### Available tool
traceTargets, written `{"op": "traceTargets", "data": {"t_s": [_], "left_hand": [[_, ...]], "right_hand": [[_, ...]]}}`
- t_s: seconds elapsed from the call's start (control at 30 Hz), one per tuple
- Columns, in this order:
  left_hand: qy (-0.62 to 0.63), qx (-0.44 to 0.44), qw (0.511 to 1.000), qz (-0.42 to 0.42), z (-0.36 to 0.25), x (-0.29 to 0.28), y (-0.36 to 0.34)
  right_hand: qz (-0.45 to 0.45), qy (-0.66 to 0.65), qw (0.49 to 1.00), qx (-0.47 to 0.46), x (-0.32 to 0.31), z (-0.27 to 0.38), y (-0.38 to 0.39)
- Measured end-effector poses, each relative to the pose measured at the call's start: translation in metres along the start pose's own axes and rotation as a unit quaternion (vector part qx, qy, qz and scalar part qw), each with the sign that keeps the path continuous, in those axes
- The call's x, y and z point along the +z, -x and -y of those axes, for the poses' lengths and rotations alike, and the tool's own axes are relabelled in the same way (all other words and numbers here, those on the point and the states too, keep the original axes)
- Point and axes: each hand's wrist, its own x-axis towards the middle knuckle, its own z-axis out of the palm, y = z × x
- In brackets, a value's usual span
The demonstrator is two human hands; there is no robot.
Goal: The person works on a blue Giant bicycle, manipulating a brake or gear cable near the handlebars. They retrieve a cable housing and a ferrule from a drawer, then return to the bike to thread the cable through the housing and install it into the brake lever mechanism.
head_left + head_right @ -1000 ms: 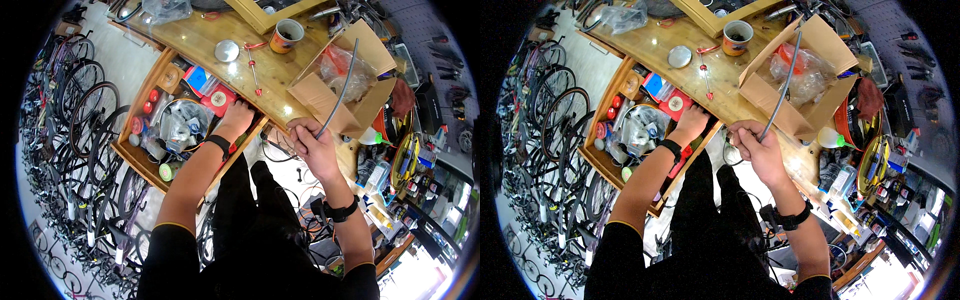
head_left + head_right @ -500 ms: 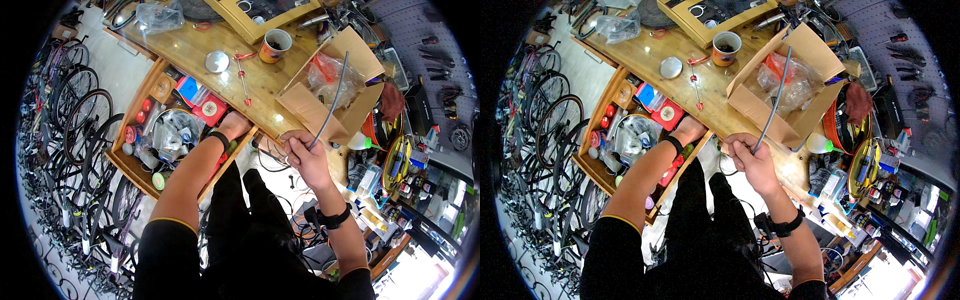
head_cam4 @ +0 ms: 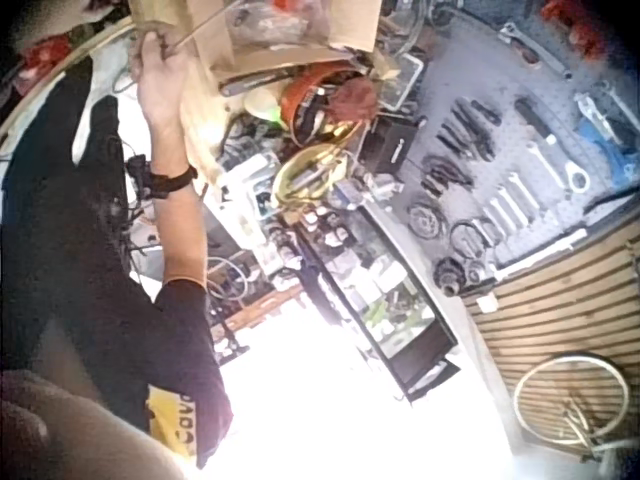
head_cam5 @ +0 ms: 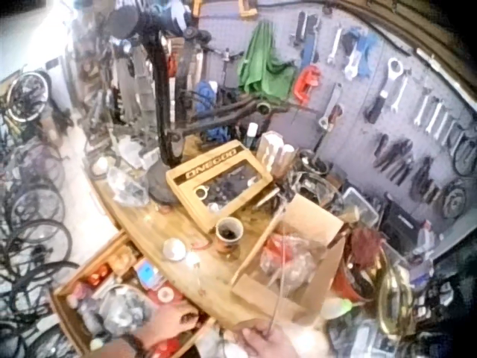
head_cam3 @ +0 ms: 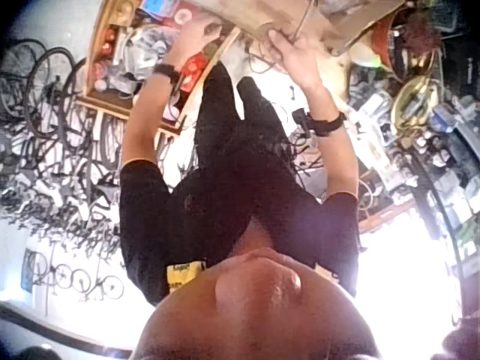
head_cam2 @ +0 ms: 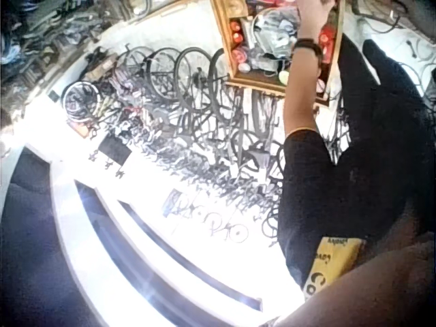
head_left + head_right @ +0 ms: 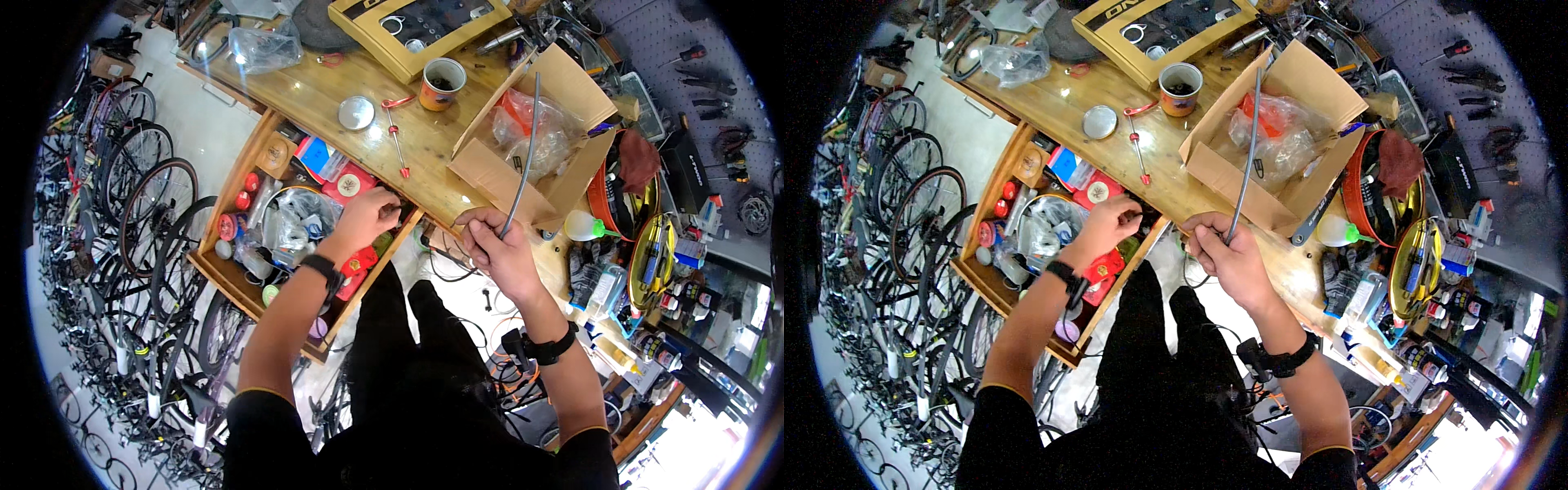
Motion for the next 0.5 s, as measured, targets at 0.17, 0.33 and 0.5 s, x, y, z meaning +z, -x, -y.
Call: {"op": "traceTargets", "data": {"t_s": [0.17,0.33,0.5], "left_hand": [[0.518,-0.205,0.828,-0.065,-0.064,-0.018,0.046],[0.711,-0.216,0.667,-0.06,-0.127,-0.032,0.065],[0.809,-0.192,0.554,-0.042,-0.146,-0.032,0.069]], "right_hand": [[0.078,-0.009,0.997,0.002,0.003,-0.001,-0.005],[0.121,-0.03,0.991,0.049,0.015,-0.001,-0.004],[0.143,-0.021,0.989,0.036,0.03,0.001,0.0]]}}
